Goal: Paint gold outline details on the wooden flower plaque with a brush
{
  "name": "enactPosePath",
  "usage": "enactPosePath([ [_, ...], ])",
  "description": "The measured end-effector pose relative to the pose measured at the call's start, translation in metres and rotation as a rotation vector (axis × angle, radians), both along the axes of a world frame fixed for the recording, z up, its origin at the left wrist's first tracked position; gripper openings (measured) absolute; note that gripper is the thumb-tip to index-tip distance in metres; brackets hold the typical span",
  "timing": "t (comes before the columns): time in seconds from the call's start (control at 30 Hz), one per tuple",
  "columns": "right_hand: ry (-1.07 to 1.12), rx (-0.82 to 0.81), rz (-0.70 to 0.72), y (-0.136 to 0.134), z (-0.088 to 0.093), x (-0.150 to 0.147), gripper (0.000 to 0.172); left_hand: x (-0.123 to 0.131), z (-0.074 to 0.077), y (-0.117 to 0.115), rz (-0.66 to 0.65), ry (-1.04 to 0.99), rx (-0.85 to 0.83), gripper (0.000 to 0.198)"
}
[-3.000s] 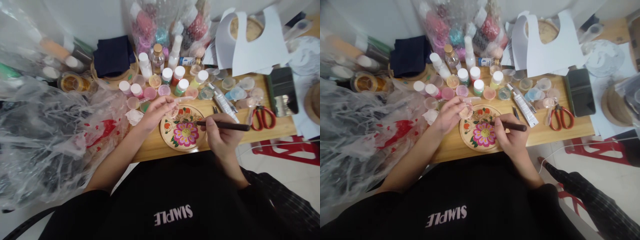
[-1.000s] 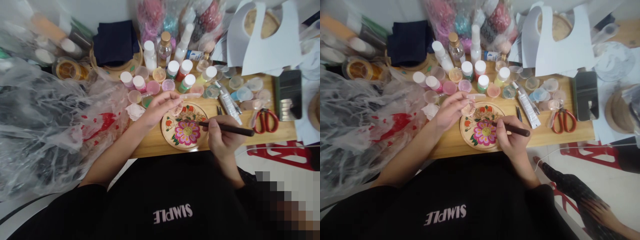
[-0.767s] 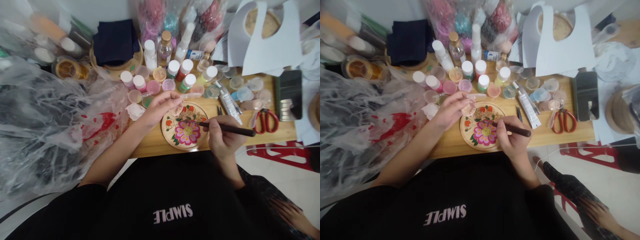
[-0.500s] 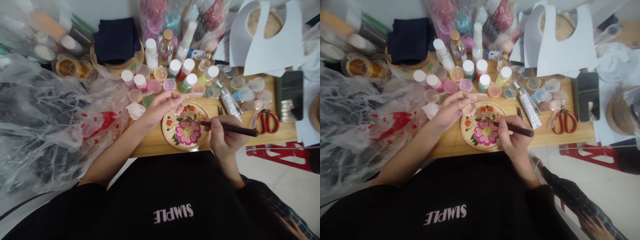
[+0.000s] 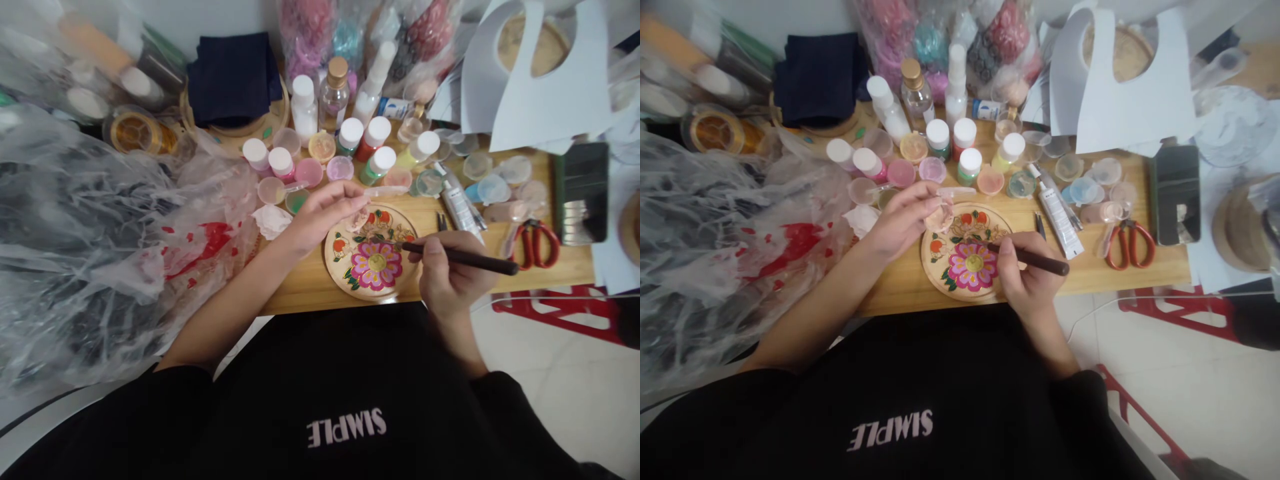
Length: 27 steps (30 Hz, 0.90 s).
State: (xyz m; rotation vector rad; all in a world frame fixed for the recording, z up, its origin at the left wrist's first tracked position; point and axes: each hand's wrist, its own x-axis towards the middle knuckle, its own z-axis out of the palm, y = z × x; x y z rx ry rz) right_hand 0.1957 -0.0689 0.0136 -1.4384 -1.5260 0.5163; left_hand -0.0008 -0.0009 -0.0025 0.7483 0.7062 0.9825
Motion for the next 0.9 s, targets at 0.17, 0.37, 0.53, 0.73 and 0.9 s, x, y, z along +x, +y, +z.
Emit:
enactPosePath([
  [0.17,-0.005,0.002,0.013,-0.0008,0.0015,0.0001,0.018,-0.0007,0.0008,-0.0002,-0.008,0.008,0.011,0.038],
  [0.37,0.026,0.020,0.008,-0.0011,0.0000,0.0002,0.016,-0.0004,0.0013,-0.0002,-0.013,0.014,0.024,0.038],
  [0.53,0.002,0.018,0.016,0.0000,0.0015,-0.0008,0.016,0.0002,0.0020,-0.0004,-0.014,0.012,0.017,0.039],
  [0.73,0.000,0.012,0.020,-0.0007,0.0029,-0.0006,0.017,0.0000,0.0012,-0.0003,-0.008,0.015,0.008,0.037],
  [0.9,-0.002,0.015,0.004,-0.0023,0.0022,0.0001,0.019,-0.0007,-0.0002,-0.0009,-0.011,0.027,0.022,0.034],
])
